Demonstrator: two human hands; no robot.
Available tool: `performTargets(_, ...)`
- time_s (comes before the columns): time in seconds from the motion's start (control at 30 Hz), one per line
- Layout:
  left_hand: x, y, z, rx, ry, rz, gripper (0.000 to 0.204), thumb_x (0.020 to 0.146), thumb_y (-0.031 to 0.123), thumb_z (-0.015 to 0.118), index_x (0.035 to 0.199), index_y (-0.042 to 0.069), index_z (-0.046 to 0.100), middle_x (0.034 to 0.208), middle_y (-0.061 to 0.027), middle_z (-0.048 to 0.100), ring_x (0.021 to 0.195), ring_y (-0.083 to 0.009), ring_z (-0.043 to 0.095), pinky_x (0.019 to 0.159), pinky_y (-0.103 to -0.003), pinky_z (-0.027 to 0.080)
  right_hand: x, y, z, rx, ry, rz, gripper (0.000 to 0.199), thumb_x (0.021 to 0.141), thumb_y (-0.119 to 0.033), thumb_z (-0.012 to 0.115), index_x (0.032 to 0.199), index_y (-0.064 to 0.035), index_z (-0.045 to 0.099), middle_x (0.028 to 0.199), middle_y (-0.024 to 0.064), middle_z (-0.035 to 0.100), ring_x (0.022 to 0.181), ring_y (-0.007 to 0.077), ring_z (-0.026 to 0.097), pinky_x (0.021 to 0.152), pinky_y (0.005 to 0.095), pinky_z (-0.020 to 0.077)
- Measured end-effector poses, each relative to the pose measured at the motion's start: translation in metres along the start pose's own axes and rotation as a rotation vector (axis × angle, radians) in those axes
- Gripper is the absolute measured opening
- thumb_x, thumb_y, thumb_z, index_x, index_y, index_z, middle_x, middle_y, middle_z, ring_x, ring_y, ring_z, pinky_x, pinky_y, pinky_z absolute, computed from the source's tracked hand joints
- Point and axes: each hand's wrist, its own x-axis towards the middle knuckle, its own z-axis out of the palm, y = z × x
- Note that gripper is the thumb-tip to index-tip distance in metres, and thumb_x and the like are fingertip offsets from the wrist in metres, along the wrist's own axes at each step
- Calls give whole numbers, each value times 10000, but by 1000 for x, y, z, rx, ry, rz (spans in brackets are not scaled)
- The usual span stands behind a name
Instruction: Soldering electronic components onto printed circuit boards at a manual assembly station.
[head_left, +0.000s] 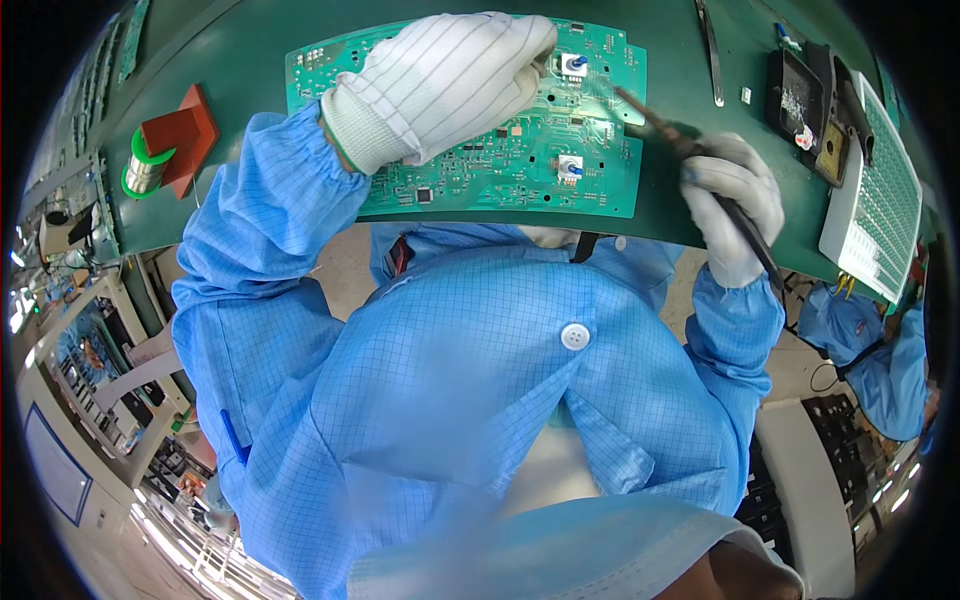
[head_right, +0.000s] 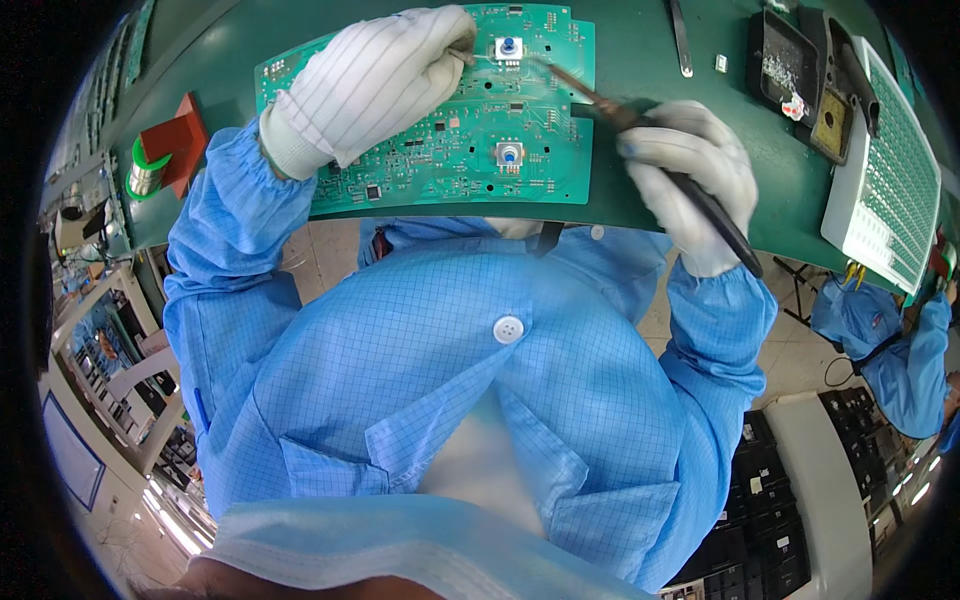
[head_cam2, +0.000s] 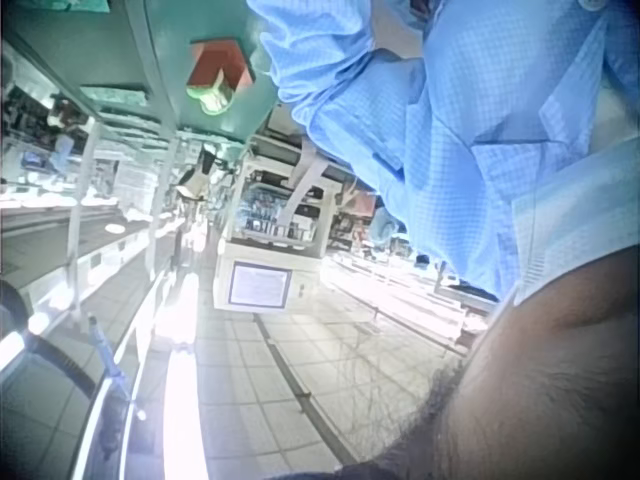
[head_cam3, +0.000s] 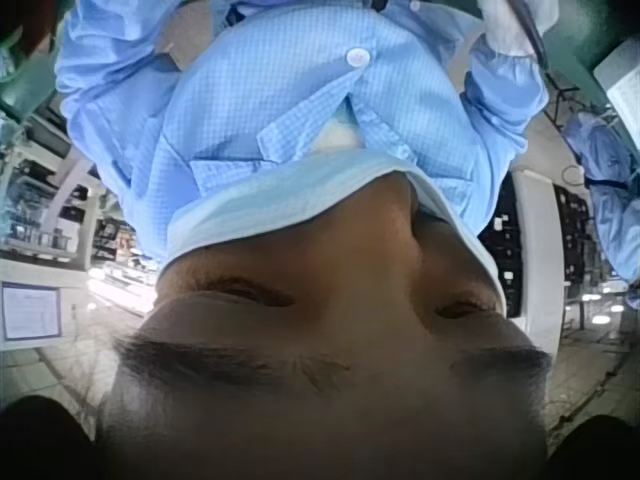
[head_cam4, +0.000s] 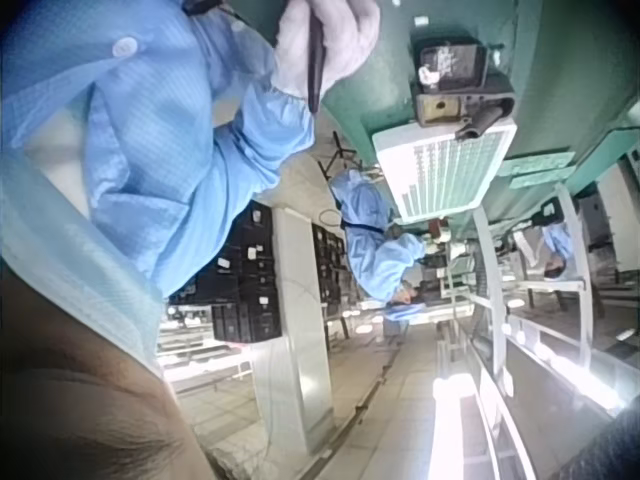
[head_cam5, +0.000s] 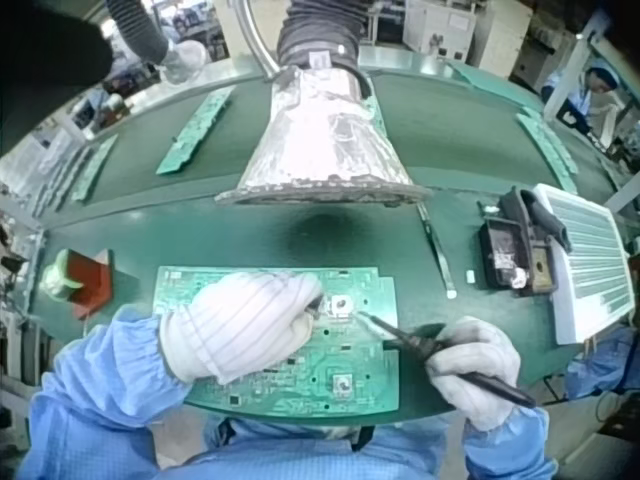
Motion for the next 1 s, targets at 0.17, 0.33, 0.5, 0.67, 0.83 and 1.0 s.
performTargets(0.17,-19,6,-12,-33,118,-116,127,939,191,612,1000,80,606,785,-139,649,726,-308,682,642,-403,548,-26,7,-21,-235,508,178,212,869,32,688,1080,21,690,1068,179,709,950,234,691,849,332,549)
performTargets(0.33,-55,36,-5,-143,190,-312,106,938,173,642,974,96,578,724,-122,613,615,-309,655,555,-399,529,-32,18,-37,-503,577,305,207,920,36,665,1125,65,651,1150,200,708,942,233,701,877,335,574)
performTargets(0.5,-72,63,12,0,184,-373,111,889,170,689,899,112,594,754,-89,606,564,-244,632,526,-361,522,-34,-11,-4,75,623,337,237,859,81,620,1091,54,665,975,158,744,807,172,693,706,295,571)
performTargets(0.67,-84,76,18,-39,173,-379,166,832,78,744,957,102,639,889,-60,686,720,-255,692,624,-354,560,-29,-29,33,101,242,340,200,813,10,701,1012,-6,709,924,148,736,786,204,715,699,325,570)
performTargets(0.83,-102,80,13,-192,70,-384,146,876,78,720,986,78,625,842,-85,706,677,-265,700,614,-358,559,-22,-27,41,4,213,306,217,789,-37,727,1004,-16,712,933,148,742,793,245,727,729,360,583)
performTargets(1.0,-115,77,20,-355,-149,-436,168,916,110,699,1051,61,613,838,-99,714,699,-281,713,639,-368,570,-27,-27,41,22,234,339,209,803,-31,726,1009,-4,711,954,142,741,801,216,723,720,326,580)
